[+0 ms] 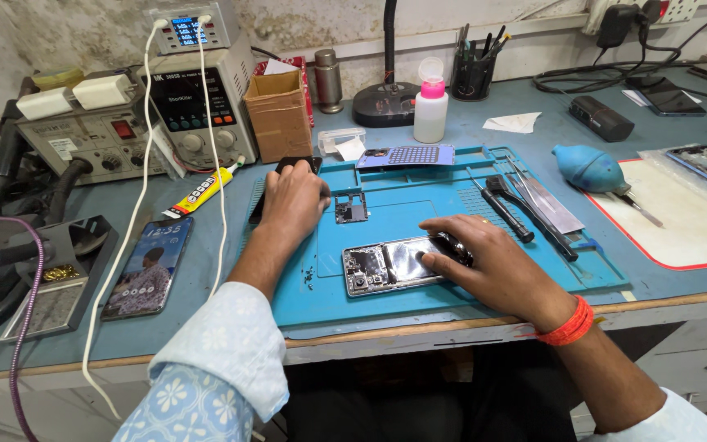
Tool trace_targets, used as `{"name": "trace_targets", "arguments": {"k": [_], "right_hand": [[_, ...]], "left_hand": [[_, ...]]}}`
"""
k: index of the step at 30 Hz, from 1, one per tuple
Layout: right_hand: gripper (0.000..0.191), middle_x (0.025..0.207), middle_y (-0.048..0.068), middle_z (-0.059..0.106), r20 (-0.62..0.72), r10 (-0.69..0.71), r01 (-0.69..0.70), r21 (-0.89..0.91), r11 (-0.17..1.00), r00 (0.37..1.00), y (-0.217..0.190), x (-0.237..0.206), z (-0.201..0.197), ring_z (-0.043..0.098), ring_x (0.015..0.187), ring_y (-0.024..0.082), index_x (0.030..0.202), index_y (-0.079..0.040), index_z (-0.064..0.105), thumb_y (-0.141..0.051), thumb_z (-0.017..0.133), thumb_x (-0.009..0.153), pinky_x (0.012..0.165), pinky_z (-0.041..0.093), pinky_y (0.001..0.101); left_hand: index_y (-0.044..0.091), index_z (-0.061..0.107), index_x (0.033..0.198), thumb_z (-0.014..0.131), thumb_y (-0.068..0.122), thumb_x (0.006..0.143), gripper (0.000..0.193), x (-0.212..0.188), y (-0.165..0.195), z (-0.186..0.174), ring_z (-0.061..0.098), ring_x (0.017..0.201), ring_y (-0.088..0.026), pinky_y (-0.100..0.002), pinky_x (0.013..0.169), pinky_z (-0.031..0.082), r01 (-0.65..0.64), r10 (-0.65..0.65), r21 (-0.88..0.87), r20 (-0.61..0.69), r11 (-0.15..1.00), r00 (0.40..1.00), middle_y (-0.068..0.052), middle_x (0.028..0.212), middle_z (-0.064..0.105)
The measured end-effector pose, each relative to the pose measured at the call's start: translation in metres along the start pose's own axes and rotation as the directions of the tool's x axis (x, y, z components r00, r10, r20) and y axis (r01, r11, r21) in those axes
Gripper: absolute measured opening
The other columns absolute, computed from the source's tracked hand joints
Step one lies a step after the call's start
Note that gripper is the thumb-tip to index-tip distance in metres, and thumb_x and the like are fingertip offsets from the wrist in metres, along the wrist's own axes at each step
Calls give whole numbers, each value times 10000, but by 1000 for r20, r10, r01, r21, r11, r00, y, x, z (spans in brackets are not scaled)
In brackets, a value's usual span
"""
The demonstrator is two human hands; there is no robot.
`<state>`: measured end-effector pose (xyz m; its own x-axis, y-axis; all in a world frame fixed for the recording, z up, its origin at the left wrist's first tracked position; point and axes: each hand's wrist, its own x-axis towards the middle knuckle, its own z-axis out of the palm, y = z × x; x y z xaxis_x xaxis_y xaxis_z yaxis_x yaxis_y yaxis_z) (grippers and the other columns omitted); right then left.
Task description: The person repairs a smartphone at a workbench. They unscrew and pry open the phone's back cover with a screwdriver, disconnect and remove internal components including the battery, work on the exposed internals, then reassemble the phone and pick up another phone at the end.
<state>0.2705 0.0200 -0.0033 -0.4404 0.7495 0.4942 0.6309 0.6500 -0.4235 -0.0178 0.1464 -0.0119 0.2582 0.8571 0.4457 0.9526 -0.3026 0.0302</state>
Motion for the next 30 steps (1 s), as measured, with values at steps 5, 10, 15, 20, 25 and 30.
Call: {"name": "trace_targets", "arguments": {"k": [5,10,15,20,25,30], "right_hand": [[449,1176,142,732,-9,-14,14,-1,1000,1000,0,0,0,668,1106,300,1249,-46,674,-346,692,916,951,514,418],[439,1177,144,732,-3,-18,18,-13,1000,1000,0,0,0,668,1106,303,1244,-42,671,-338,690,921,950,513,419],[433,1177,148,733,-16,-58,57,-19,998,998,1,1,0,669,1107,309,1239,-40,676,-332,692,920,947,514,420],[434,1168,148,733,-16,-45,45,-3,999,999,1,-1,0,671,1094,306,1243,-39,676,-329,692,920,931,521,419],[433,1155,144,734,-11,-24,24,5,1000,1000,-1,1,-1,678,1073,298,1241,-42,676,-332,695,919,920,527,416],[440,1150,136,738,-1,17,-17,8,1000,1000,-1,0,-1,682,1047,289,1244,-47,673,-338,687,914,908,531,408]], "left_hand": [[220,846,900,848,248,778,125,5,-6,-1,604,1076,-280,-461,935,402,-30,27,-61,-46,998,999,-79,976,647],[234,847,900,865,234,748,153,12,-5,-14,620,1063,-285,-467,927,405,-74,75,-48,29,996,997,-79,987,671],[179,831,851,876,226,731,137,21,5,-27,669,1029,-286,-478,911,407,-123,121,8,110,992,987,-90,963,723],[105,790,821,869,263,755,189,28,15,-27,702,968,-311,-488,862,425,-191,173,110,151,976,973,-134,920,735],[114,777,784,814,357,788,246,23,7,-21,640,1021,-302,-463,887,427,-249,240,106,92,963,966,-116,947,670],[136,745,850,760,387,804,255,15,-6,-18,562,1036,-314,-471,909,406,-267,267,9,10,964,964,-121,967,591]]}}
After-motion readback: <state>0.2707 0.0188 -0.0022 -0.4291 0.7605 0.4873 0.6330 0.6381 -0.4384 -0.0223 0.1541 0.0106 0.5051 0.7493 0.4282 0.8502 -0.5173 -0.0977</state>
